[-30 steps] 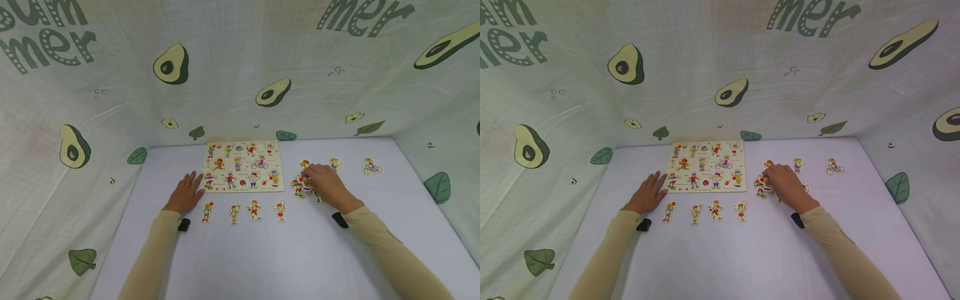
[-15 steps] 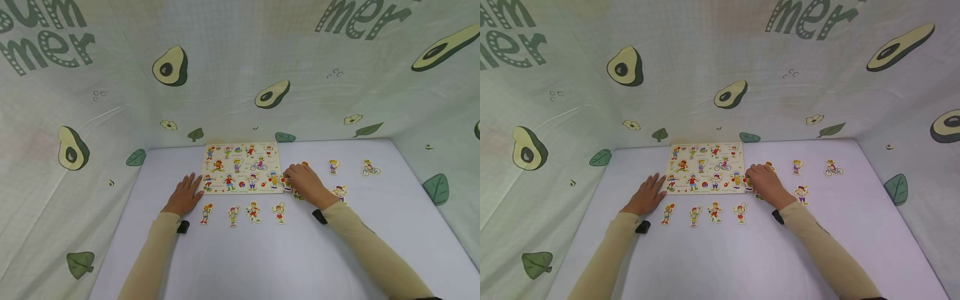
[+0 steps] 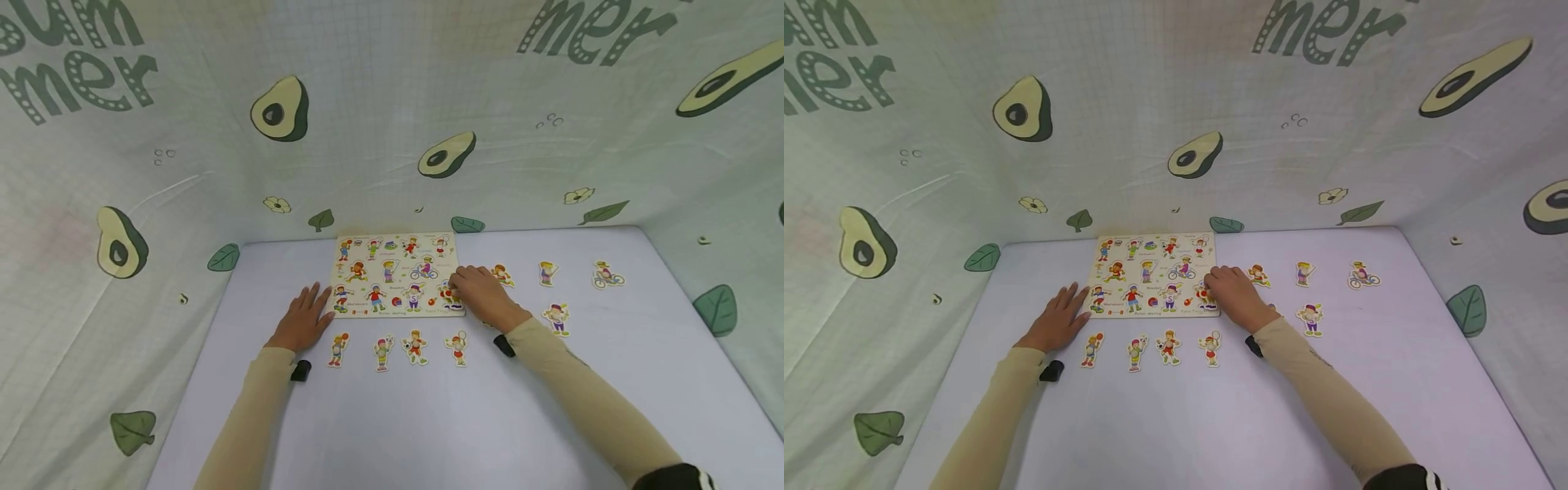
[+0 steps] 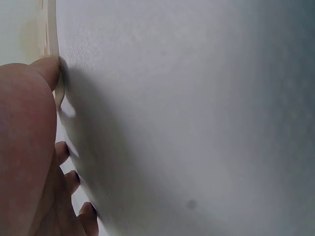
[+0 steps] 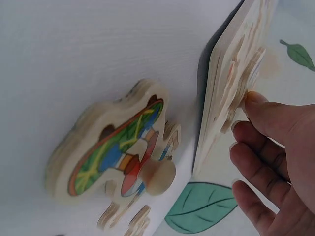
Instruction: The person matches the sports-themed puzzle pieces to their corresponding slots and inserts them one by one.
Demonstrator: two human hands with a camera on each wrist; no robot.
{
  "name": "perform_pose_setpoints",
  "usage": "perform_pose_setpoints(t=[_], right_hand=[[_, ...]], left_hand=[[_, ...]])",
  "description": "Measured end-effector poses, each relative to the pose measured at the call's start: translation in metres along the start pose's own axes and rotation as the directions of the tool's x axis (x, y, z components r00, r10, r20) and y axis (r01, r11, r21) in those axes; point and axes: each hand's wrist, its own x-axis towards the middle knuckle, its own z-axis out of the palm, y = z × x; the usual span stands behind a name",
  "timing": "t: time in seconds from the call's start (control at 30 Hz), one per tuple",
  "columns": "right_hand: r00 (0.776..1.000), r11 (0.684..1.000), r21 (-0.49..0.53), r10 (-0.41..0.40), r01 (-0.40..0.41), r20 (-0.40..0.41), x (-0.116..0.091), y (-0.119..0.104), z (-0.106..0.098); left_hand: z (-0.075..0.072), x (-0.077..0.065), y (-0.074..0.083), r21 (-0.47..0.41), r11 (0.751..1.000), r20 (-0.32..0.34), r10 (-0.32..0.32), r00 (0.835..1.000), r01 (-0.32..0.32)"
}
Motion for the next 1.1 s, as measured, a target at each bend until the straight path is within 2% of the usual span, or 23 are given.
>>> perform_pose_setpoints(t=[0.37, 0.8, 0.93, 1.1], right_hand=[[0.998, 0.999, -0.034, 0.037, -0.035, 0.056, 0.010, -0.004, 0.007], [0.997, 0.999, -0.028, 0.031, -0.029, 0.068, 0.016, -0.006, 0.011], [0.998, 0.999, -0.025, 0.031, -0.030, 0.060, 0.016, -0.007, 0.010], [1.000, 0.999, -0.043, 0.016, -0.016, 0.013, 0.007, -0.007, 0.007]], left_hand=[[0.004, 0.005, -0.002, 0.026, 0.999, 0.020, -0.019, 1.000, 0.018], [0.003, 0.005, -0.001, 0.034, 0.999, 0.031, -0.028, 0.999, 0.027], [0.002, 0.005, -0.001, 0.028, 0.999, 0.033, -0.027, 0.999, 0.027], [0.002, 0.004, -0.001, 0.020, 1.000, 0.039, -0.020, 0.999, 0.019]])
